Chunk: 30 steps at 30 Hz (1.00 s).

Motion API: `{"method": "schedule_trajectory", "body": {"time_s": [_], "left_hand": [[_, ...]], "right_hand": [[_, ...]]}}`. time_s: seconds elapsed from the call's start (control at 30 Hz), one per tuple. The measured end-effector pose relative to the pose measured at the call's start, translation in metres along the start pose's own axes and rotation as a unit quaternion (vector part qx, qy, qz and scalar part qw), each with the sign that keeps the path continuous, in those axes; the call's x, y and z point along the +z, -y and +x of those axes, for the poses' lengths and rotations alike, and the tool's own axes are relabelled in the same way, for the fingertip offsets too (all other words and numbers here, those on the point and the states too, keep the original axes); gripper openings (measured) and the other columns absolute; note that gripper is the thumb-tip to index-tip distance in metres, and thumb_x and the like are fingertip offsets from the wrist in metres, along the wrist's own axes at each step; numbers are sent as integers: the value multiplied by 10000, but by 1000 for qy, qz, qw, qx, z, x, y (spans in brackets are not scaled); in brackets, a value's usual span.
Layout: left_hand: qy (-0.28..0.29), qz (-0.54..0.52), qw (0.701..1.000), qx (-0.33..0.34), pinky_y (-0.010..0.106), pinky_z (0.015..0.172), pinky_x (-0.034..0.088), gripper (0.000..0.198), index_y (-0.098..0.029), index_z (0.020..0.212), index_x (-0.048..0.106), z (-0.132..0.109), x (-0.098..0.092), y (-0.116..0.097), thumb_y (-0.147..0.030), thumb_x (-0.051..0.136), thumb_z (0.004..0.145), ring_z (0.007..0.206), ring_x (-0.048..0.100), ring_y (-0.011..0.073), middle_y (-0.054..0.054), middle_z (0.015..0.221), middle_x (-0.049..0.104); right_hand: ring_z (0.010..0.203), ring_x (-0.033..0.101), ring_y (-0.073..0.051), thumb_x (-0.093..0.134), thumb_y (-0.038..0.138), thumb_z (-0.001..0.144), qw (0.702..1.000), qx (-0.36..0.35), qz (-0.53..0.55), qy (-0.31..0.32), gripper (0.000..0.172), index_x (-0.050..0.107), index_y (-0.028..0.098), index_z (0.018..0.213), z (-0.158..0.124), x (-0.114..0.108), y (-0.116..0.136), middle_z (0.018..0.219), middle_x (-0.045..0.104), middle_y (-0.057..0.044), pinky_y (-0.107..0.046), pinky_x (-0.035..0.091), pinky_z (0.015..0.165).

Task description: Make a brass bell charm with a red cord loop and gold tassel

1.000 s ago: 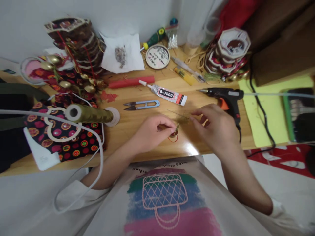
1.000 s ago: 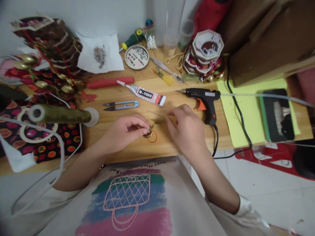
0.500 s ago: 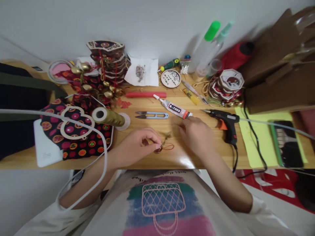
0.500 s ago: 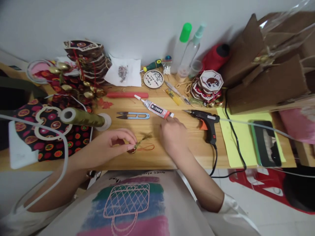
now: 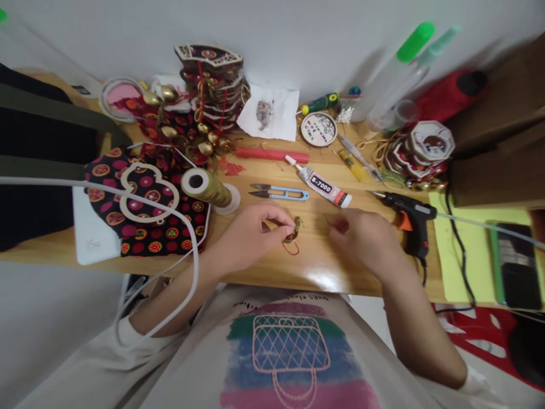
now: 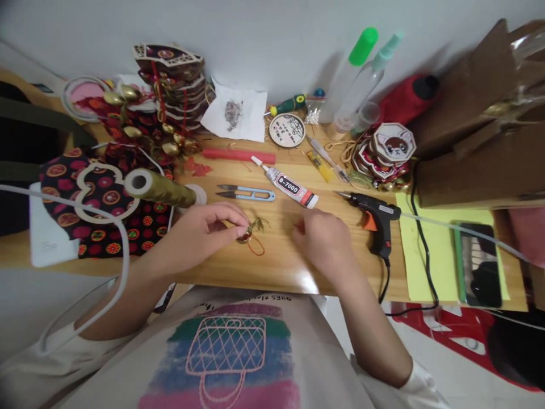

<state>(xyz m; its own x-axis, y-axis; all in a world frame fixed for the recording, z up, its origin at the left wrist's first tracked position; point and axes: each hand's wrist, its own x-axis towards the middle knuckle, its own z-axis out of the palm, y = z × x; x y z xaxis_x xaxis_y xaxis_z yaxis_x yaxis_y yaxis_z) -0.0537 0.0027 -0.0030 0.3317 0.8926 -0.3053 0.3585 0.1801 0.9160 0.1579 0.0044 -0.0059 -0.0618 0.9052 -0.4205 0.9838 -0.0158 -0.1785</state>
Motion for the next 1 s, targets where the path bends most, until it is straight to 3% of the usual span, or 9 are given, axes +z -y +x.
{"method": "schedule_trajectory", "body": {"time_s": [0.07,0.13,0.2,0.3,0.43,0.53,0.73,1.0], "left_hand": [[-4,3,1000,-4,285,723,471,115,-144,707,675,2,3,-2,-195,586,759,833,636,161,52,868,709],[-7,5,1000,-11,276,713,471,107,-146,705,676,3,7,-5,-185,592,760,824,637,156,45,856,710],[-12,6,1000,-12,261,689,469,100,-149,701,676,5,11,-8,-177,600,760,808,637,148,34,838,710],[-21,5,1000,-7,242,654,468,85,-152,705,677,8,18,-14,-167,610,754,782,634,137,21,812,708],[-20,0,1000,-2,229,635,467,81,-154,698,676,11,25,-19,-155,611,746,785,631,134,17,809,703],[-20,0,1000,10,222,623,465,90,-154,696,674,11,27,-22,-144,601,747,774,628,129,14,789,698],[-27,18,999,24,220,599,453,91,-157,698,670,11,29,-24,-153,599,754,781,625,132,18,810,701],[-27,35,998,36,229,595,445,94,-167,714,672,10,30,-25,-171,593,765,801,625,144,25,838,704]], "right_hand": [[631,655,-183,577,252,712,975,-25,219,-16,95,625,179,746,-11,0,-4,687,697,-50,-268,468,586],[561,631,-151,617,315,714,908,-53,415,14,135,591,183,725,-25,-1,-3,630,674,-23,-252,488,551],[491,576,-110,644,264,697,864,-69,500,9,103,577,185,702,-37,-2,2,556,622,13,-219,470,501],[412,475,-61,637,209,685,845,-58,531,-13,54,591,180,683,-46,0,12,513,564,42,-171,383,399],[427,471,-50,625,186,680,850,-24,523,-50,26,607,171,671,-46,4,16,515,555,39,-150,359,388],[417,465,-49,636,195,665,833,8,553,-26,43,605,165,664,-45,4,12,507,549,37,-150,369,383],[354,465,-59,674,231,641,761,64,641,79,126,593,166,712,-45,2,4,453,556,46,-159,393,347],[304,432,-53,689,239,646,718,80,683,106,140,598,161,718,-43,11,-1,431,564,48,-151,334,314]]}}
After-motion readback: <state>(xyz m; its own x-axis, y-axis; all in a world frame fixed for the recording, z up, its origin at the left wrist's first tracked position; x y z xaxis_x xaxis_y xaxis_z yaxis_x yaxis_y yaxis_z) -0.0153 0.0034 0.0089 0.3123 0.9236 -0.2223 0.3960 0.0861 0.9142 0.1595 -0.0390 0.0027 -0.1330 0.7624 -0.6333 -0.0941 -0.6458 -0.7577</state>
